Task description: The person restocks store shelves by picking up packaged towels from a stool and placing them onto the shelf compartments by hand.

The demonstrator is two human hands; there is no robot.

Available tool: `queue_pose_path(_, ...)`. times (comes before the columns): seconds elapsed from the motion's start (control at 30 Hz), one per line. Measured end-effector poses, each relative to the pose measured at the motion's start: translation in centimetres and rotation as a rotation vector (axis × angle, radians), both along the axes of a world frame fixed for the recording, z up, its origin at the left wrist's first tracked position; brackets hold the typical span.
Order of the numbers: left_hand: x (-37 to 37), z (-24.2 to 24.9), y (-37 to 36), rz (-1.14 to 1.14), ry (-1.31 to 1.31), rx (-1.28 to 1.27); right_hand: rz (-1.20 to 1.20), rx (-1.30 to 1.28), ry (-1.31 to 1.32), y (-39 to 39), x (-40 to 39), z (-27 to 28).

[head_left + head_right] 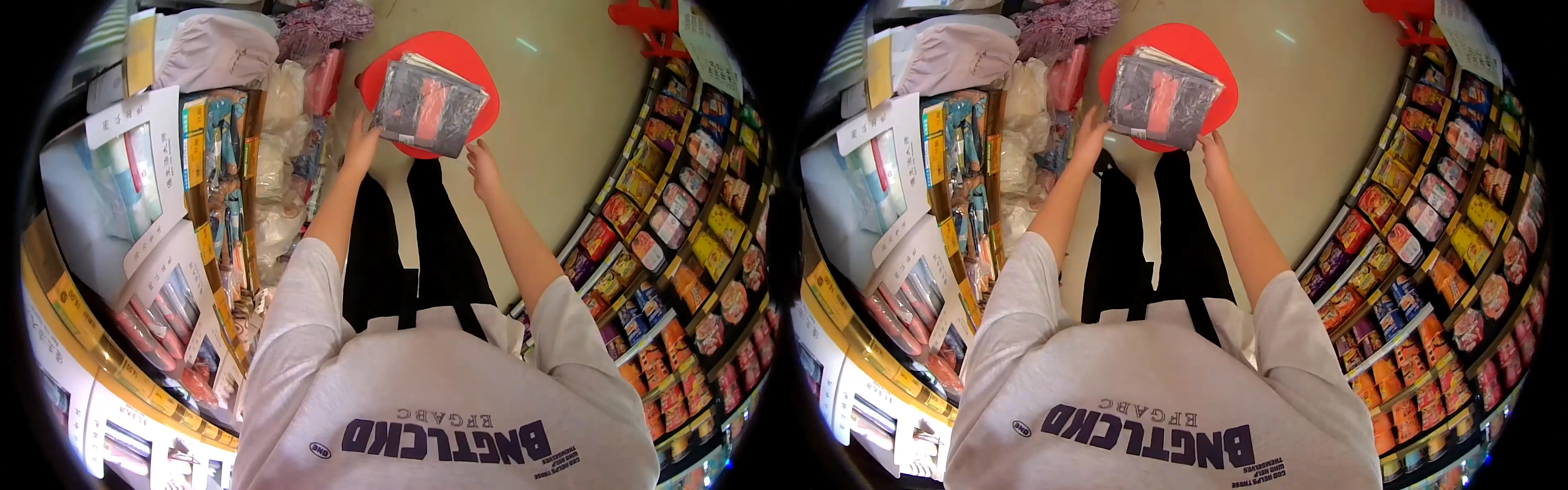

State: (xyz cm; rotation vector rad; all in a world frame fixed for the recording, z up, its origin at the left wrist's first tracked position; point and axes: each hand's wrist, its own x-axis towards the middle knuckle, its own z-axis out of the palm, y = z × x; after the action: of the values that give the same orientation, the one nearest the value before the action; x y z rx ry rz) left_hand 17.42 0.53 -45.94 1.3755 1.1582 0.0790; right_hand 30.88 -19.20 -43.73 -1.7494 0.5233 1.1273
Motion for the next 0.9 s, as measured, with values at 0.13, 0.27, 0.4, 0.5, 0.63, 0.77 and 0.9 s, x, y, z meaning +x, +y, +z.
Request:
queue_pose_path(0.13,0.3,-1.0,-0.2,-0.246,0.023,0.175,0.159,0.058,0.035,1.8,0.7,2.3)
queue_pose_path(0.27,-2.2,3.7,-1.0,-0.389,0.318,-0.164,0.309,0.057,0.148,-1.2,0.4,1.8)
queue_pose_path(0.4,-6.0,7.1,-3.5,-0.286,0.199,-0.410,0.381,0.004,0.265,-2.8,-0.5,6.3)
queue_pose_path(0.5,-7.6,10.8,-4.8,-0.140,0.193,-0.569,0.359,0.101,0.316,-3.2,-2.2,8.5)
queue_pose_path(0.63,-11.7,11.4,-5.9,0.037,0.041,-0.511,0.468,0.160,0.253,-1.3,-3.7,12.8)
queue_pose_path(0.77,-12.1,19.1,-2.7,0.241,-0.089,-0.450,0.406,0.385,0.363,2.4,-4.5,16.5)
queue_pose_path(0.9,-14.1,27.9,-0.2,0.427,-0.274,-0.263,0.454,0.636,0.401,8.0,-4.9,23.1)
